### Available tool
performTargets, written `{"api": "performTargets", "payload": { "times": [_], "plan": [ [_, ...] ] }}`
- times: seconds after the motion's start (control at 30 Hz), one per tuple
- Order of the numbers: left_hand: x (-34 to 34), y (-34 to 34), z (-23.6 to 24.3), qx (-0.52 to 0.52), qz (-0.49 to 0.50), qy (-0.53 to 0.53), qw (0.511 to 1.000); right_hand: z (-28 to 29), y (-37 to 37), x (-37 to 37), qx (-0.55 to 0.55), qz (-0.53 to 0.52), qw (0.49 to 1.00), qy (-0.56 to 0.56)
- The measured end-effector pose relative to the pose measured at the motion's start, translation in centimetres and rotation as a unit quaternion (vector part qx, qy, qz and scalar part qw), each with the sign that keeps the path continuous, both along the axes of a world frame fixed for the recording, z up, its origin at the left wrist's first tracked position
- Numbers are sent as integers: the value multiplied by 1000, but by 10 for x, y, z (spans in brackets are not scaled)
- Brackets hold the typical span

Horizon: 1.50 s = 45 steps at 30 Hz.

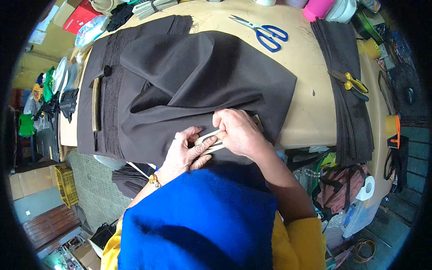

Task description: The person uses scissors to cut a rectangular opening into a piece of dark leather, following the edges of a metal template held against the material.

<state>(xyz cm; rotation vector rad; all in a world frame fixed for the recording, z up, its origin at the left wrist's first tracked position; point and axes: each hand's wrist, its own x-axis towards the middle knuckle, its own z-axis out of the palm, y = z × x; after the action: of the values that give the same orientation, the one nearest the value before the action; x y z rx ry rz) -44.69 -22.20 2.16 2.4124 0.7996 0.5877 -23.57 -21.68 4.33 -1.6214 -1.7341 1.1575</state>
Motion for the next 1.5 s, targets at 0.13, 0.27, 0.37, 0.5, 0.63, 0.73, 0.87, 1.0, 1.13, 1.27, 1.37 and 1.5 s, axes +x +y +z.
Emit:
{"api": "performTargets", "payload": {
  "times": [0.13,0.27,0.37,0.5,0.63,0.73,0.87,1.0,1.13,1.27,1.37,1.5],
  "plan": [
    [0,-6,1,65,36,36,997,3,-1,0,1,3,1000,10],
    [-3,-8,13,101,58,84,990,4,-2,1,5,13,1000,2],
    [-9,-8,14,110,70,92,987,6,-3,1,-1,15,1000,-10],
    [-12,-7,15,87,72,84,990,4,-14,3,104,45,994,-5],
    [-12,-8,16,70,77,85,991,3,-37,9,205,115,971,-37],
    [-12,-6,18,73,77,107,989,0,-38,14,249,150,954,-67],
    [-14,-6,17,74,75,107,989,2,-38,27,239,211,947,-50],
    [-16,-8,21,77,61,109,989,5,-52,26,253,174,939,-157],
    [-20,-11,24,76,40,154,984,-6,-61,28,234,184,928,-226],
    [-28,-9,6,191,44,198,960,-11,-63,28,246,192,912,-268],
    [-32,-1,23,117,7,159,980,2,-60,37,262,153,923,-238],
    [-53,32,48,-129,-95,37,986,32,-56,64,269,127,936,-186]
  ]
}}
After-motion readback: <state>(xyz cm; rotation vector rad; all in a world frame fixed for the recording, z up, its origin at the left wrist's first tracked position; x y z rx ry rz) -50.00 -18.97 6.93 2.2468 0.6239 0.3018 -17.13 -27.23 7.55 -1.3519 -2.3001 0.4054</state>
